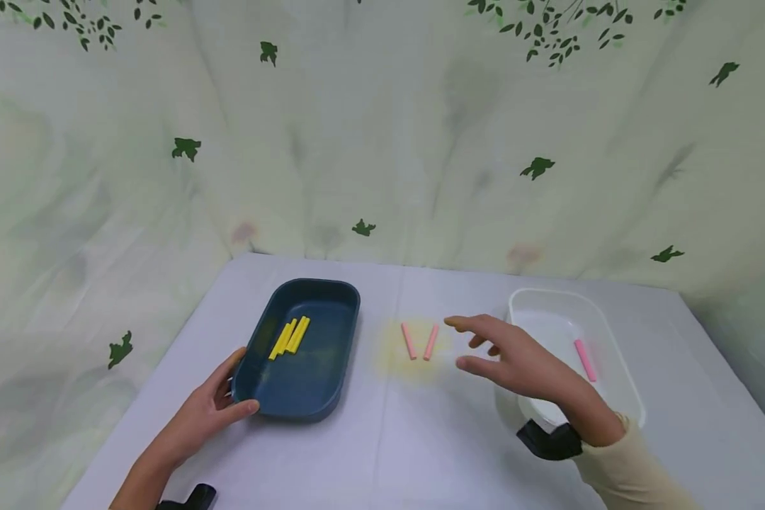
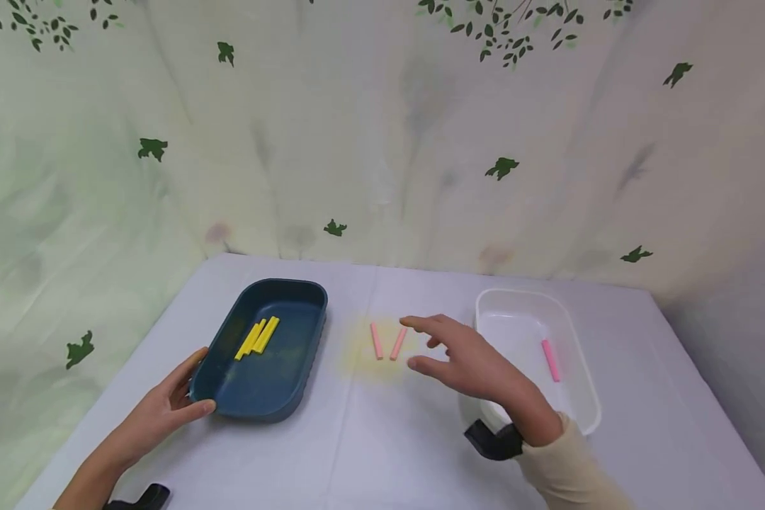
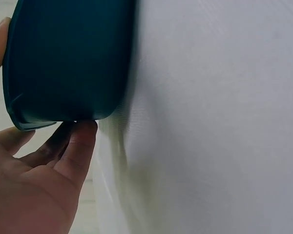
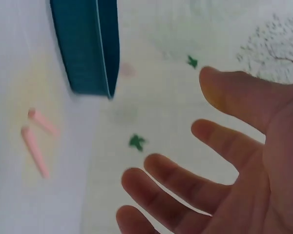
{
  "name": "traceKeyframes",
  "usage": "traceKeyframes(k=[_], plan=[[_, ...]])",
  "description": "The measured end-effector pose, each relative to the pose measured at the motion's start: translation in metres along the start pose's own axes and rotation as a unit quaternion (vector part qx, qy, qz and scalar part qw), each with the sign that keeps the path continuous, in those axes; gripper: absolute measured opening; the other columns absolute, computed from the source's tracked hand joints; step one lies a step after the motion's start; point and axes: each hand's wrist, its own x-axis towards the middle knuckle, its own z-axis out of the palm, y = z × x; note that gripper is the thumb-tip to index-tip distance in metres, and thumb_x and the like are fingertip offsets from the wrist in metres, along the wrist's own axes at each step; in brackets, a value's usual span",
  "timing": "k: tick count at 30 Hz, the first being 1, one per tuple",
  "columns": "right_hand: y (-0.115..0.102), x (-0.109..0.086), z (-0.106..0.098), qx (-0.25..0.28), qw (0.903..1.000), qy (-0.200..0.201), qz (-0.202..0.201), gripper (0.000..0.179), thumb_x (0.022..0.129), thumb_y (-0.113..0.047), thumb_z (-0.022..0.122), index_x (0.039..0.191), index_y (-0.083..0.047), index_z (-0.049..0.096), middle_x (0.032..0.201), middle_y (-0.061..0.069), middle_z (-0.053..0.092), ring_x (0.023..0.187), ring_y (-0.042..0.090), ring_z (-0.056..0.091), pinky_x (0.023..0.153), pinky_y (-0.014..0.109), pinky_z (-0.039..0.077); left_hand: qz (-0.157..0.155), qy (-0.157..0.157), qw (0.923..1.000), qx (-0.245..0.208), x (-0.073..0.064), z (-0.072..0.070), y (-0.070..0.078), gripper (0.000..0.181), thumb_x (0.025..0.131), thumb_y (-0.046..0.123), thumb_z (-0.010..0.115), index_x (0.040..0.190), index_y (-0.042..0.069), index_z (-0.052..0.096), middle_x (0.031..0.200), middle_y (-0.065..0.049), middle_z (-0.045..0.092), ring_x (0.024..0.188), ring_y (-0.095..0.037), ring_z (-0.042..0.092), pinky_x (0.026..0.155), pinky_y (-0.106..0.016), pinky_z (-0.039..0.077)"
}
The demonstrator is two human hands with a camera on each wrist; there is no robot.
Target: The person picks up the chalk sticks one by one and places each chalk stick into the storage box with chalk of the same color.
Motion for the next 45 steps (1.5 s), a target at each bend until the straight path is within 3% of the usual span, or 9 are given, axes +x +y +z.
traceKeyframes(k=[7,13,17,22,27,30,36,41,45], plan=[[0.040,-0.081,-0.024,-0.039,0.9949,0.086,0.034,0.051,0.094,-0.024,0.069,0.142,-0.028,0.053,0.135,-0.010,0.061,0.101,0.000,0.064,0.079,0.023,0.053,-0.005,-0.013,0.9996,0.024,-0.007,0.002,-0.001,0.095,0.093,0.033,0.070,0.161,0.012,0.007,0.163,-0.025,0.019,0.143,-0.046,0.037,0.090,-0.007,0.043],[0.070,-0.116,-0.034,-0.054,0.9853,0.147,0.068,0.052,0.093,-0.017,0.070,0.142,-0.026,0.054,0.128,-0.038,0.050,0.097,-0.016,0.057,0.077,0.012,0.049,0.013,0.046,0.9894,0.137,-0.012,-0.009,0.023,0.085,0.097,0.042,0.062,0.158,0.003,0.017,0.160,-0.028,0.025,0.141,-0.051,0.033,0.107,-0.059,0.042],[0.082,-0.125,-0.031,-0.059,0.9813,0.153,0.102,0.052,0.094,-0.021,0.069,0.143,-0.025,0.053,0.127,-0.034,0.051,0.098,-0.020,0.053,0.076,0.012,0.049,0.066,0.094,0.9803,0.161,-0.008,-0.010,0.056,0.072,0.100,0.040,0.057,0.157,0.008,0.025,0.159,-0.025,0.030,0.138,-0.052,0.036,0.102,-0.071,0.038],[0.092,-0.134,-0.027,-0.056,0.9767,0.166,0.124,0.053,0.093,-0.022,0.070,0.143,-0.023,0.052,0.127,-0.031,0.051,0.097,-0.023,0.050,0.076,0.008,0.047,0.158,0.093,0.9643,0.191,0.009,0.001,0.097,0.060,0.098,0.029,0.062,0.150,0.008,0.040,0.154,-0.020,0.040,0.139,-0.045,0.039,0.104,-0.069,0.038],[0.101,-0.139,-0.028,-0.076,0.9706,0.175,0.146,0.057,0.090,-0.023,0.073,0.143,-0.017,0.051,0.132,0.008,0.060,0.096,-0.029,0.041,0.073,0.007,0.046,0.208,0.065,0.9494,0.227,0.025,0.014,0.131,0.058,0.096,0.027,0.065,0.147,0.008,0.044,0.152,-0.018,0.044,0.140,-0.039,0.041,0.109,-0.063,0.038],[0.107,-0.143,-0.028,-0.100,0.9652,0.191,0.148,0.060,0.086,-0.021,0.078,0.140,-0.012,0.053,0.131,0.017,0.058,0.097,-0.018,0.048,0.071,0.004,0.043,0.227,0.048,0.9432,0.238,0.033,0.023,0.148,0.059,0.097,0.030,0.064,0.147,0.007,0.045,0.151,-0.017,0.045,0.140,-0.038,0.043,0.109,-0.060,0.039],[0.122,-0.152,-0.033,-0.100,0.9618,0.192,0.168,0.063,0.085,-0.020,0.078,0.139,-0.004,0.051,0.136,0.027,0.050,0.114,0.036,0.046,0.071,-0.002,0.032,0.258,0.004,0.9241,0.282,0.056,0.050,0.166,0.058,0.096,0.026,0.066,0.146,0.005,0.046,0.150,-0.017,0.048,0.139,-0.037,0.044,0.110,-0.056,0.040],[0.135,-0.160,-0.037,-0.086,0.9620,0.161,0.203,0.072,0.088,-0.023,0.075,0.145,0.002,0.039,0.141,0.034,0.040,0.117,0.050,0.040,0.081,0.035,0.053,0.278,-0.036,0.8983,0.339,0.076,0.075,0.180,0.057,0.095,0.026,0.066,0.145,0.004,0.048,0.148,-0.017,0.049,0.139,-0.035,0.046,0.112,-0.051,0.041],[0.144,-0.158,-0.034,-0.061,0.9645,0.127,0.223,0.084,0.088,-0.027,0.075,0.150,0.004,0.028,0.146,0.037,0.031,0.120,0.054,0.036,0.086,0.065,0.047,0.300,-0.050,0.8761,0.374,0.087,0.094,0.196,0.056,0.096,0.026,0.064,0.144,0.003,0.048,0.147,-0.017,0.050,0.138,-0.033,0.047,0.111,-0.047,0.043]])
